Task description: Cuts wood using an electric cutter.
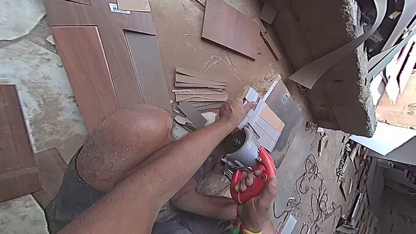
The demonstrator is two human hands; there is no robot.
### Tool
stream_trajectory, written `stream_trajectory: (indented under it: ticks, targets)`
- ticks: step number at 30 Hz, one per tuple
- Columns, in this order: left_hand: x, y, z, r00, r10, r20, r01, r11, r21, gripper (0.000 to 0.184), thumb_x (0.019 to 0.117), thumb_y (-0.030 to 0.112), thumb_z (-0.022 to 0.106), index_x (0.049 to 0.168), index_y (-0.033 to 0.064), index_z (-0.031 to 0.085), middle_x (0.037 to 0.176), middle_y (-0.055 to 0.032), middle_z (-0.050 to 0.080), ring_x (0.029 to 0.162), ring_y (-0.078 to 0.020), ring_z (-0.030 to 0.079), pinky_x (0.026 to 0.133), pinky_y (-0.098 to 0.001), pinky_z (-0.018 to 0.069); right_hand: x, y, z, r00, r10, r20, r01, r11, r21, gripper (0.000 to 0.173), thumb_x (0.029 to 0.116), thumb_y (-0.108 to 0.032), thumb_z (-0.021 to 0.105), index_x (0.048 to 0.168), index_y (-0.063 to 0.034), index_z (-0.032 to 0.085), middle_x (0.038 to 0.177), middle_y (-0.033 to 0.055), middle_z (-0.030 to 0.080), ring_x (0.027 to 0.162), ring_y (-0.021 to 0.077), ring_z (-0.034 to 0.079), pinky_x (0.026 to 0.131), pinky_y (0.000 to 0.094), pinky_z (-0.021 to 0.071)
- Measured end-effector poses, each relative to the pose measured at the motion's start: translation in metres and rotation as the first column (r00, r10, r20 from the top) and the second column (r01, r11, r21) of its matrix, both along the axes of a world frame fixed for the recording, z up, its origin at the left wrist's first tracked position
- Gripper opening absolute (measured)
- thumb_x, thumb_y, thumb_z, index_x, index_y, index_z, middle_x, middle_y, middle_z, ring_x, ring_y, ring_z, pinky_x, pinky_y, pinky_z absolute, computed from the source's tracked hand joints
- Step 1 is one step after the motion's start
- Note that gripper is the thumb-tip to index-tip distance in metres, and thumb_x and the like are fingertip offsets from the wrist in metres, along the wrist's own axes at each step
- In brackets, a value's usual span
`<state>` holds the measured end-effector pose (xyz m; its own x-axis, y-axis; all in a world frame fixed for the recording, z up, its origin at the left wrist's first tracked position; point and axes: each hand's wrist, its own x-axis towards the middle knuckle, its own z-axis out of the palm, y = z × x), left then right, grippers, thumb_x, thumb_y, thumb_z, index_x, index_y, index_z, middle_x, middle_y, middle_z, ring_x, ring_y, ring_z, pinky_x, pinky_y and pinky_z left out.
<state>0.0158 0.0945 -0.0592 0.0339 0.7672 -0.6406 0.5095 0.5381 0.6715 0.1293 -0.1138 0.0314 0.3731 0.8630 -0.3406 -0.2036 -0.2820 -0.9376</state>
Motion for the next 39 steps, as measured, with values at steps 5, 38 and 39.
stream_trajectory:
  ticks: [5,38,39]
  targets:
    - [0.0007,-0.0008,-0.0006,1.000,0.016,0.001,-0.016,1.000,0.011,0.074,0.0965,0.077,0.044,0.097,0.0069,0.069,0.096,-0.0176,0.070,0.098,-0.0351,0.070,0.081,-0.0573,0.0545,-0.0021,0.0001,-0.0009,1.000,-0.005,0.019,0.005,1.000,0.002,0.066,0.0893,-0.075,0.057,0.096,-0.0095,0.062,0.058,0.0023,0.058,0.044,0.0140,0.060,0.044,0.0317,0.0570]
    - [-0.0011,-0.0023,-0.0011,0.999,0.017,0.044,-0.018,1.000,0.024,0.070,0.0959,0.074,0.051,0.098,0.0058,0.069,0.098,-0.0177,0.070,0.099,-0.0352,0.070,0.082,-0.0571,0.0547,-0.0019,0.0037,-0.0025,0.998,-0.024,0.065,0.025,0.999,-0.021,0.066,0.0920,-0.076,0.052,0.095,-0.0112,0.063,0.058,0.0018,0.060,0.043,0.0140,0.061,0.043,0.0323,0.0572]
    - [-0.0013,-0.0022,-0.0009,0.999,0.016,0.045,-0.017,1.000,0.024,0.070,0.0958,0.074,0.051,0.099,0.0058,0.069,0.098,-0.0178,0.070,0.099,-0.0352,0.070,0.082,-0.0573,0.0547,-0.0020,0.0042,-0.0018,0.997,-0.025,0.068,0.027,0.999,-0.025,0.067,0.0921,-0.077,0.051,0.095,-0.0112,0.063,0.058,0.0020,0.060,0.043,0.0140,0.060,0.043,0.0322,0.0569]
